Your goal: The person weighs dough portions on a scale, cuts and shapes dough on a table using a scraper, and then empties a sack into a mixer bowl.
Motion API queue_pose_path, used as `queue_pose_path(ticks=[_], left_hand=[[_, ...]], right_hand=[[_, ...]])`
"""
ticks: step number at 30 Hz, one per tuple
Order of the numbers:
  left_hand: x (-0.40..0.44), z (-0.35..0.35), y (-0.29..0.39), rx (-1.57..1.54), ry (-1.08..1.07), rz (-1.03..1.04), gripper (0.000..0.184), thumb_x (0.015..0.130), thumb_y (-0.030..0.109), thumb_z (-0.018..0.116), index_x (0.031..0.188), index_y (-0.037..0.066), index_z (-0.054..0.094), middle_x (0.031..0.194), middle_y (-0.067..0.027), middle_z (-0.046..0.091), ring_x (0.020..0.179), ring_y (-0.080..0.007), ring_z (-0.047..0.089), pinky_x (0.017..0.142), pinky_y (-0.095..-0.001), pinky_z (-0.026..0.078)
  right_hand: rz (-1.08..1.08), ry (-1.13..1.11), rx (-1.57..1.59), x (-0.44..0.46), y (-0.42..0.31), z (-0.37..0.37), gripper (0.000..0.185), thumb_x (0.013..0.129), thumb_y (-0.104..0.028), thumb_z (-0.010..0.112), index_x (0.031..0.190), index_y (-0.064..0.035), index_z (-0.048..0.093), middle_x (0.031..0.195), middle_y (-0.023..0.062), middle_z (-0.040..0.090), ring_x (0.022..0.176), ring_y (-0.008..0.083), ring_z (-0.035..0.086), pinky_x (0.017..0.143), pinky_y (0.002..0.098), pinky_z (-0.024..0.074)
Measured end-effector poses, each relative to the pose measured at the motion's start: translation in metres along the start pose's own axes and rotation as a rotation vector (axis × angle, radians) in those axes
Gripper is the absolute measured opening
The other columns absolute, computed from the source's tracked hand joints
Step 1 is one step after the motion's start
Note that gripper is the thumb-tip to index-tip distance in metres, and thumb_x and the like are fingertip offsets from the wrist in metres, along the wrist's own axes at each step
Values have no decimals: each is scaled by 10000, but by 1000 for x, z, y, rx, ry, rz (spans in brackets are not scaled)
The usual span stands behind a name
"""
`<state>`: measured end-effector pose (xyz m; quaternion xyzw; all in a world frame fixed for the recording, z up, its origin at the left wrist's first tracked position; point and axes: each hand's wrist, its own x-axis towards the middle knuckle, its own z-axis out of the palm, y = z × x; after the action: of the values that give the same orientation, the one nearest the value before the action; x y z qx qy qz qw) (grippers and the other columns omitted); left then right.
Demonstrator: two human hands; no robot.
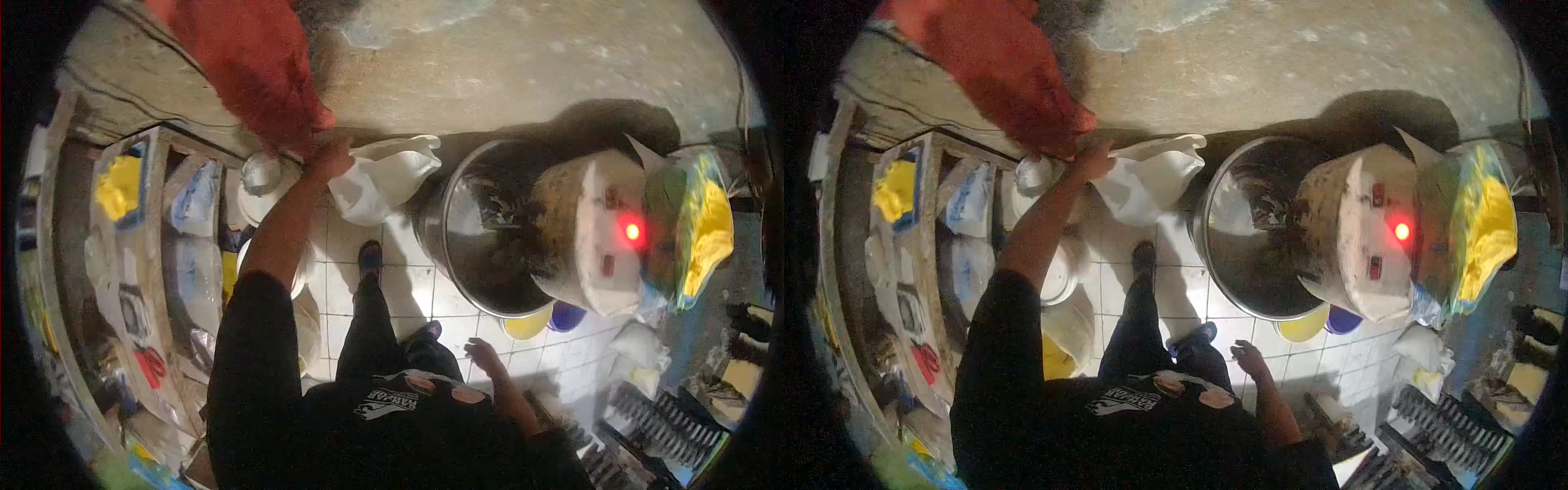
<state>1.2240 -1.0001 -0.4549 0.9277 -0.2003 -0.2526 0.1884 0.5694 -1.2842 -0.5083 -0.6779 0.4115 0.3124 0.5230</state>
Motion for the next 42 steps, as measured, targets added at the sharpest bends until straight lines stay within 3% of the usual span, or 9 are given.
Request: queue_pose_path(ticks=[10,12,13,21,24,26,28,36,42], left_hand=[[-5,276,-259,519,-379,-2,330,933,198,573,1182,11,683,1225,-184,680,1174,-328,638,888,-488,529],[-41,299,-211,686,-464,160,289,921,217,576,1057,26,745,1103,-156,713,1058,-319,667,816,-479,543],[-75,314,-189,890,-113,330,226,887,201,613,947,61,780,1023,-125,720,1012,-301,663,825,-468,548],[-231,337,-65,337,-197,10,218,892,169,575,896,40,752,990,-159,705,998,-327,683,824,-451,568],[-278,365,15,80,-219,-285,266,903,172,564,992,-7,739,1047,-215,712,1031,-394,705,899,-481,576],[-300,441,-3,-10,-281,-354,404,928,174,575,1260,-55,608,1122,-264,699,1033,-410,695,917,-489,563],[-318,466,12,-68,-336,-495,491,941,213,594,1342,-66,545,1152,-275,691,1043,-423,687,915,-490,559],[-285,433,-20,-149,481,-254,453,998,333,587,1197,-73,606,1075,-279,692,1010,-429,672,891,-510,516],[-329,335,-48,-668,396,-556,274,911,201,621,1164,111,679,1209,-200,664,977,-397,683,842,-498,552]], right_hand=[[108,-67,137,5,-50,1,444,999,-222,619,1360,26,547,1085,103,730,919,185,711,737,328,569],[110,-71,22,11,-43,-4,441,1004,-235,617,1362,15,553,1088,98,731,908,179,707,735,321,561],[99,-74,23,12,-43,-7,441,1004,-235,617,1362,15,553,1088,98,731,908,179,707,735,321,561],[-257,-108,-271,44,-28,-29,373,945,-250,682,1263,-60,638,916,128,747,852,208,711,783,358,570],[-539,-230,-458,65,-46,-12,333,976,-289,614,1235,-82,636,1129,164,714,1011,287,712,873,392,564],[-1199,-154,-811,86,-69,14,336,1005,-263,574,1262,-48,604,1168,185,696,1083,317,691,933,406,539],[-607,-387,-609,54,-153,29,365,1025,-238,549,1306,-5,568,1205,204,677,1162,319,654,1010,404,496],[-473,-501,-33,186,-169,179,424,1007,-196,565,1378,8,533,1320,152,622,1141,270,612,1034,379,453],[-930,167,-1461,298,-125,165,546,811,-357,741,1158,52,636,1273,239,589,1277,382,507,1040,459,469]])
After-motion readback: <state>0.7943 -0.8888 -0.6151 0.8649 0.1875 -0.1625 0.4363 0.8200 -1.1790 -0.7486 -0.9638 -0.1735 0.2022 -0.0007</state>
